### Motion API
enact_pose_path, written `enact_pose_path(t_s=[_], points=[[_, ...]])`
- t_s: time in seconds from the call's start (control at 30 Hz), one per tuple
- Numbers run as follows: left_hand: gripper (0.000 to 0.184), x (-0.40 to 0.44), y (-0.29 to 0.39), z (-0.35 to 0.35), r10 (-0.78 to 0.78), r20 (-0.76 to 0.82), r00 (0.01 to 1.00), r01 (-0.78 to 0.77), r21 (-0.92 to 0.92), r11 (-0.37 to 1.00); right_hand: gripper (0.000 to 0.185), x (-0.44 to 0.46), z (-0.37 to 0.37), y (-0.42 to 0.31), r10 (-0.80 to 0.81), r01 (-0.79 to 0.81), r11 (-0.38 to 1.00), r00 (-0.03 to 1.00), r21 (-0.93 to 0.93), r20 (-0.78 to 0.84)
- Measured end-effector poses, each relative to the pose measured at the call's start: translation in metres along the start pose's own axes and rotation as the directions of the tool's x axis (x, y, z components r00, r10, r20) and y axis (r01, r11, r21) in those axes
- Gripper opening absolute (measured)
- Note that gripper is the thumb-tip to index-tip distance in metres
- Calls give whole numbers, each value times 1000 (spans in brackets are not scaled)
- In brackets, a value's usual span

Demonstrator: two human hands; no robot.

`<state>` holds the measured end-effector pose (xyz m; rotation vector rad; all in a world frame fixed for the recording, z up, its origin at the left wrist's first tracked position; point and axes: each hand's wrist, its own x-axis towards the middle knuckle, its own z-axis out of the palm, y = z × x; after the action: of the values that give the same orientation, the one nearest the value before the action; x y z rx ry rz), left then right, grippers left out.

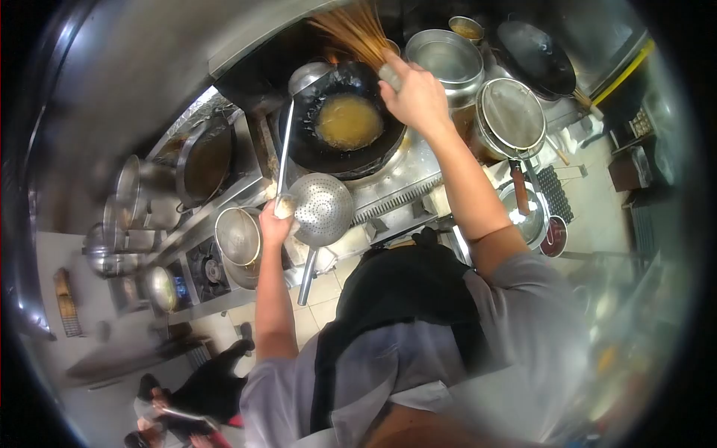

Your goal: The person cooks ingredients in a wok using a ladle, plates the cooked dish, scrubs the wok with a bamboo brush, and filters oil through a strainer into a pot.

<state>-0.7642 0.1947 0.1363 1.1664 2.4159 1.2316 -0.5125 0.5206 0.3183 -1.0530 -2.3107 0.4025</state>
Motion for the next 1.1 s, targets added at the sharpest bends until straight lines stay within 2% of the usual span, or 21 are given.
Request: enact_pose_path(t_s=[0.03, 0.1, 0.17, 0.2, 0.23, 0.27, 0.33, 0.4, 0.43, 0.5, 0.53, 0.57, 0.67, 0.73, 0.77, 0.83, 0.9, 0.97, 1.03, 1.07, 1.1], points=[[28, -1, 0, 2, 1, 3, 1000, -1, 4, 1000, 43, 0, -2, -7, -60, 61, 998, 997, 15, -56], [27, -6, 0, 8, -2, 16, 1000, 3, -86, 996, 39, 21, 35, 1, -27, 94, 979, 939, -179, 344], [27, -18, 1, 10, -22, 26, 999, 25, -111, 994, 36, 48, 73, 41, -23, 269, 901, 814, -341, 580], [27, -18, 1, 5, -33, 29, 999, 37, -133, 990, 36, 45, 72, 49, -17, 255, 904, 823, -343, 567], [30, -15, -4, 2, 73, 3, 997, -72, -116, 991, 37, 46, 64, 55, 37, 127, 936, 891, -327, 453], [29, -8, -11, 2, 59, 22, 998, -54, -172, 984, 38, 47, 59, 59, 93, 14, 955, 935, -297, 344], [29, -20, -18, 3, 7, 45, 999, 4, -223, 975, 41, 34, 1, 32, 69, -52, 991, 988, -127, 136], [29, -19, -6, -3, -122, 134, 983, 163, -361, 918, 46, 25, -38, 14, -37, 38, 999, 999, 11, -22], [29, -18, -3, -5, -124, 137, 983, 165, -354, 921, 48, 22, -45, 8, -101, 105, 993, 991, 48, -84], [30, -22, 0, -5, -115, 148, 982, 159, -332, 930, 46, 39, -15, 15, -191, 216, 968, 965, -126, 182], [30, -25, -4, -5, -120, 149, 982, 163, -330, 930, 38, 55, 7, 21, -131, 240, 942, 905, -234, 404], [32, -26, -11, -7, -104, 144, 984, 145, -313, 939, 30, 69, 35, 40, -84, 316, 880, 839, -354, 538], [34, -19, 2, -17, -89, 140, 986, 130, -320, 938, 34, 75, 44, 73, -82, 338, 833, 858, -437, 507], [36, -26, 3, -14, -126, 180, 976, 185, -364, 913, 40, 48, 16, 53, 3, 35, 973, 987, -226, 163], [34, -28, 8, -12, -203, 185, 962, 256, -342, 904, 40, 30, 1, 38, -3, 44, 974, 983, -221, 182], [33, -28, 13, -3, -230, 180, 956, 285, -399, 871, 42, 9, -24, 5, -107, 108, 994, 992, 10, -63], [32, -27, 27, 4, -257, 205, 944, 321, -401, 858, 51, 3, 4, -12, -119, 132, 986, 984, -100, 133], [31, -38, 31, 10, -291, 241, 926, 368, -402, 838, 46, 25, 79, 25, -157, 166, 983, 982, -79, 109], [33, -47, 30, 18, -397, 249, 884, 468, -448, 762, 40, 58, 109, 68, 109, -7, 955, 938, -296, 329], [37, -55, 22, 25, -461, 169, 871, 477, -517, 711, 39, 52, 98, 73, 121, -42, 963, 950, -267, 288], [40, -54, 21, 35, -442, 100, 891, 396, -646, 653, 39, 46, 81, 71, 126, -67, 969, 963, -238, 240]])
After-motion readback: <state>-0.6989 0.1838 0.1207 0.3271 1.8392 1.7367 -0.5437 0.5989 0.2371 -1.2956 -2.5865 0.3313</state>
